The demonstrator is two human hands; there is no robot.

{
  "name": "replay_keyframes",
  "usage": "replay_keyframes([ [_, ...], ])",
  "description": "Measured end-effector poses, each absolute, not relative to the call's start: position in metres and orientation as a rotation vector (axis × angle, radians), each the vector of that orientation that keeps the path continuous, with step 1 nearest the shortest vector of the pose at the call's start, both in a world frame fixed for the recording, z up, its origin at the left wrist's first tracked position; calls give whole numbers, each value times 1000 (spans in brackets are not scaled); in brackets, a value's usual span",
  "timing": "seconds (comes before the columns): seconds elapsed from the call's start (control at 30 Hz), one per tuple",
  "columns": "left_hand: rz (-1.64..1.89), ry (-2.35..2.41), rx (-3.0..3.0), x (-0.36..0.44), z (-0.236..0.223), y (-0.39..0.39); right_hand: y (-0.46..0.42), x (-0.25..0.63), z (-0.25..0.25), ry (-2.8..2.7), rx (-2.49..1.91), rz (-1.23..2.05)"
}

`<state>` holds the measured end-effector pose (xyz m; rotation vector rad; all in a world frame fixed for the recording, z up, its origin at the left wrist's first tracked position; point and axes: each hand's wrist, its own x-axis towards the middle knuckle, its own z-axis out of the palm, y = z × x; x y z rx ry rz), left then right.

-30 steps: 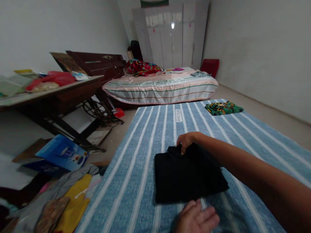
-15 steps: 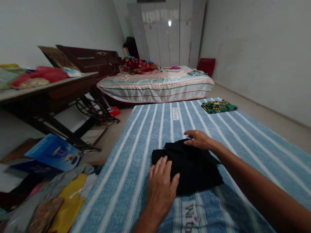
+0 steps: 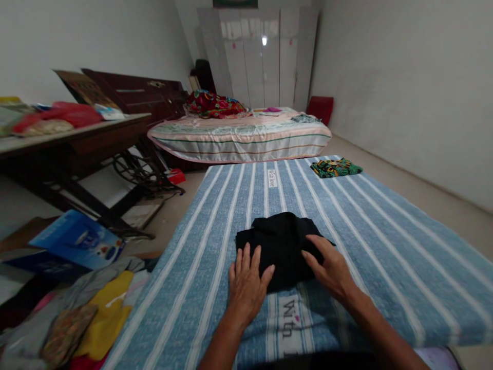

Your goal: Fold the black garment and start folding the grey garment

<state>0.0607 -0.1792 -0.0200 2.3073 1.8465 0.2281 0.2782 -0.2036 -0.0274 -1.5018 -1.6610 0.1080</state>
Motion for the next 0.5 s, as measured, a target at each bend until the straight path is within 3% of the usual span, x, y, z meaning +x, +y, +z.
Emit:
replay_keyframes([
  [0.5, 228, 1848, 2247, 57, -16, -178, -234, 281, -28, -1627, -1396, 34],
])
